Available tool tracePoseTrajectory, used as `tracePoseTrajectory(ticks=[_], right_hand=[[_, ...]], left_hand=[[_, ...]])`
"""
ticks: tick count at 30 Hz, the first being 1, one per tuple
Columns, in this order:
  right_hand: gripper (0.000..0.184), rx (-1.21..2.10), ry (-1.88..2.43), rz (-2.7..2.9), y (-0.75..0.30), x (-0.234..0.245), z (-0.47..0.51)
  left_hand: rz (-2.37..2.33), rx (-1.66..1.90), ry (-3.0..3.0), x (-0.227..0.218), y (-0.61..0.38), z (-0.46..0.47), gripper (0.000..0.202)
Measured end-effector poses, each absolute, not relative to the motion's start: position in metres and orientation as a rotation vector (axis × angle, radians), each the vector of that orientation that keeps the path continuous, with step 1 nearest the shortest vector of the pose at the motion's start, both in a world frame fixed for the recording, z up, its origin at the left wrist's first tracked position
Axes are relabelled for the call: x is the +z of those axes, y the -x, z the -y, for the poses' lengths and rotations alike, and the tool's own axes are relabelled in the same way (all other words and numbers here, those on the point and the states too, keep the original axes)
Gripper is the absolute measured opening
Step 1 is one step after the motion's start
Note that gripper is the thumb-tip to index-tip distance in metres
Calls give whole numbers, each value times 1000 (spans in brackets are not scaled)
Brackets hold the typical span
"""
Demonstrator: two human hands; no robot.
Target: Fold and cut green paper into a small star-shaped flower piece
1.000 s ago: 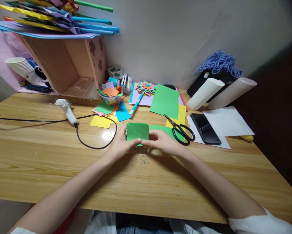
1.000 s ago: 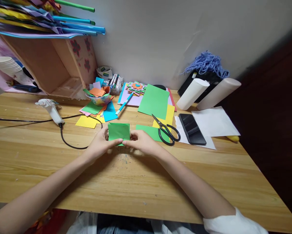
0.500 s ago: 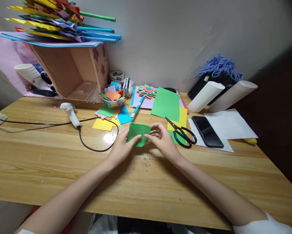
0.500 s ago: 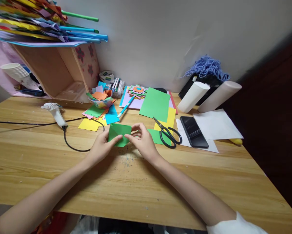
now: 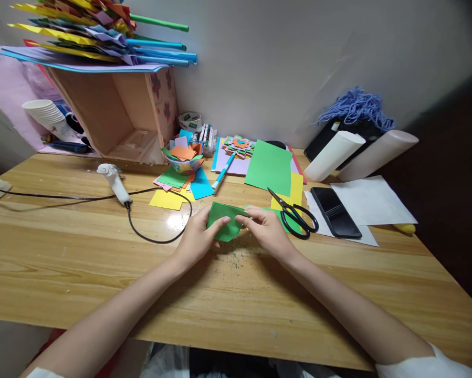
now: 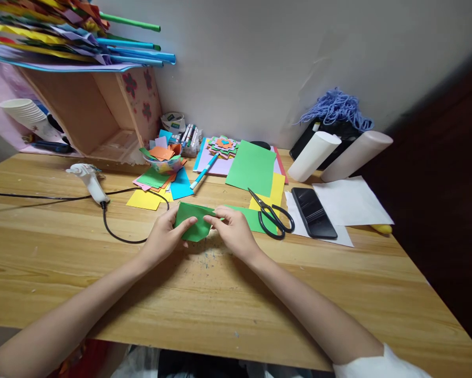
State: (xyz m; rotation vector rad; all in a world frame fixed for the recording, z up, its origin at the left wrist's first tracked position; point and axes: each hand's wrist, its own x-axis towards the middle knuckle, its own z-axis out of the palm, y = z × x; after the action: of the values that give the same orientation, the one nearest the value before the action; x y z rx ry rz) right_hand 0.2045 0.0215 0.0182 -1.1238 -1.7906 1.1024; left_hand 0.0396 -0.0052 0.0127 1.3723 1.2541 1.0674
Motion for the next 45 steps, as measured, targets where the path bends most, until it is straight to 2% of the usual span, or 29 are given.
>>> tracePoseTrajectory(ticks=[4,8,11,13,18,21,27,31,38,43,45], right_hand=[[28,1121,1152,1869,-204,18,-21],[16,1265,1147,1704,-201,12,-19],[39,1334,1143,1527,-200,10,-17],[43,1390,1165,1484,-199,10,-15],[26,1509,1152,1500,-198,14,-14],[25,1549,1133,1465,-196,14,-13],[32,1949,1094,1429,-189,13,-3],[31,1988,1100,1431,-187,10,-5],[44,2077,951,1391,-190,2,-12],[33,1834,1099,1503,-195,-4,-19],[33,1847,1078,1513,-198,-7,-24]], left_hand=[[-1308,1045,-1370,12,-39,5,28],[-1360,1071,-1461,8,-38,4,27],[-1387,1093,-1553,7,-38,4,25],[-1386,1085,-1580,8,-39,6,25],[-1393,1110,-1583,11,-40,7,32],[-1427,1125,-1591,9,-40,6,35],[-1586,1058,-1810,3,-42,8,29],[-1619,1033,-1868,3,-44,8,27],[-1601,1028,-1874,-2,-39,0,26],[-1455,1013,-1920,-5,-36,-4,27],[-1433,996,-1935,-5,-34,-6,27]])
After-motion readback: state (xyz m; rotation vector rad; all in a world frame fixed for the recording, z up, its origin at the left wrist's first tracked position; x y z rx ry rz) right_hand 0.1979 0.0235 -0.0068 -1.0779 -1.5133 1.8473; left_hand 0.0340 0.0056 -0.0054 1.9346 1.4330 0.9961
